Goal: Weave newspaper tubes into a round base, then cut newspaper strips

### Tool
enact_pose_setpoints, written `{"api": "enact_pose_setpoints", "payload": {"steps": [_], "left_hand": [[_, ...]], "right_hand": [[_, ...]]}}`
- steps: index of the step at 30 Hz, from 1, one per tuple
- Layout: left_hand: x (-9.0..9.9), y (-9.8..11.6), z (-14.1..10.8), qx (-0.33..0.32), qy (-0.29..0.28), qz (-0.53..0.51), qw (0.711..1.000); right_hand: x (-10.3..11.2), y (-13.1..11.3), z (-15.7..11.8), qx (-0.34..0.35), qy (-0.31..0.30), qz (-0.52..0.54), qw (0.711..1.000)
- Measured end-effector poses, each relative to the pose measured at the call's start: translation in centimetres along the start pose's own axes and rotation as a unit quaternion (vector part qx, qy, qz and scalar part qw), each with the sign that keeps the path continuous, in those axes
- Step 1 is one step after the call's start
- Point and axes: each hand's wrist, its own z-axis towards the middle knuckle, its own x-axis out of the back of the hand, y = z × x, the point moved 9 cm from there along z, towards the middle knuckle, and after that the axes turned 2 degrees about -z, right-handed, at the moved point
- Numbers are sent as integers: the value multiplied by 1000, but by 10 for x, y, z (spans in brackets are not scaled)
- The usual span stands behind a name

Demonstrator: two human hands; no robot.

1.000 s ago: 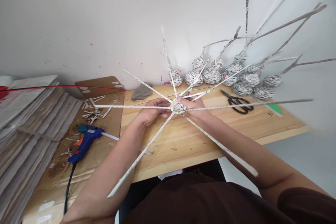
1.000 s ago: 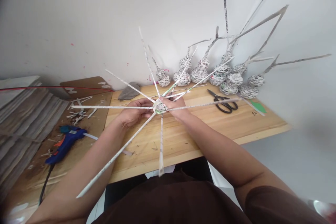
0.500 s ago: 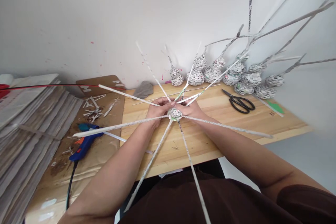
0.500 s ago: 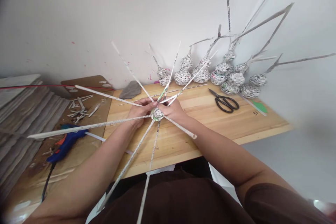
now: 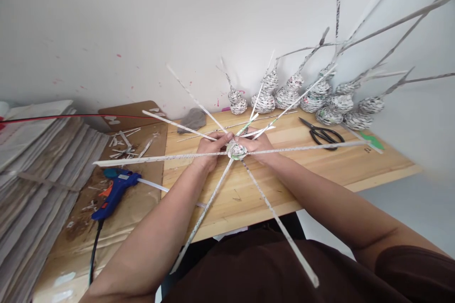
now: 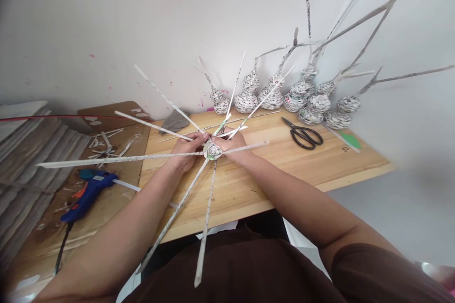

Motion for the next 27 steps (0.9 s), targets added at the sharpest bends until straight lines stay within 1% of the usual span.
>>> {"api": "enact_pose_setpoints", "payload": {"steps": [5, 9, 11, 14, 16, 19, 21, 22, 25, 27], "left_hand": [[5, 1, 1, -19, 30, 3, 999], [4, 2, 0, -17, 34, 2, 999], [1, 3, -2, -15, 19, -3, 1000], [-5, 4, -3, -17, -21, 4, 1000], [-4, 6, -3, -28, -29, 22, 999], [0, 9, -2, -56, -13, 41, 998], [4, 11, -1, -70, 12, 39, 997], [6, 12, -1, -74, 25, 37, 996], [11, 15, -2, -83, 54, 27, 995], [10, 16, -2, -82, 51, 21, 995]], "right_hand": [[-1, -8, -1, 21, -4, -24, 999], [0, -13, -3, 38, -2, -45, 998], [1, -13, -3, 40, 0, -53, 998], [3, -11, -2, 37, 0, -58, 998], [2, -10, -1, 37, -4, -55, 998], [-1, -9, -1, 24, -22, -21, 999], [-5, -5, -1, -6, -41, 13, 999], [-5, -3, -1, -23, -42, 27, 998], [1, -2, -2, -47, -9, 38, 998], [4, -4, -2, -43, 5, 33, 999]]}}
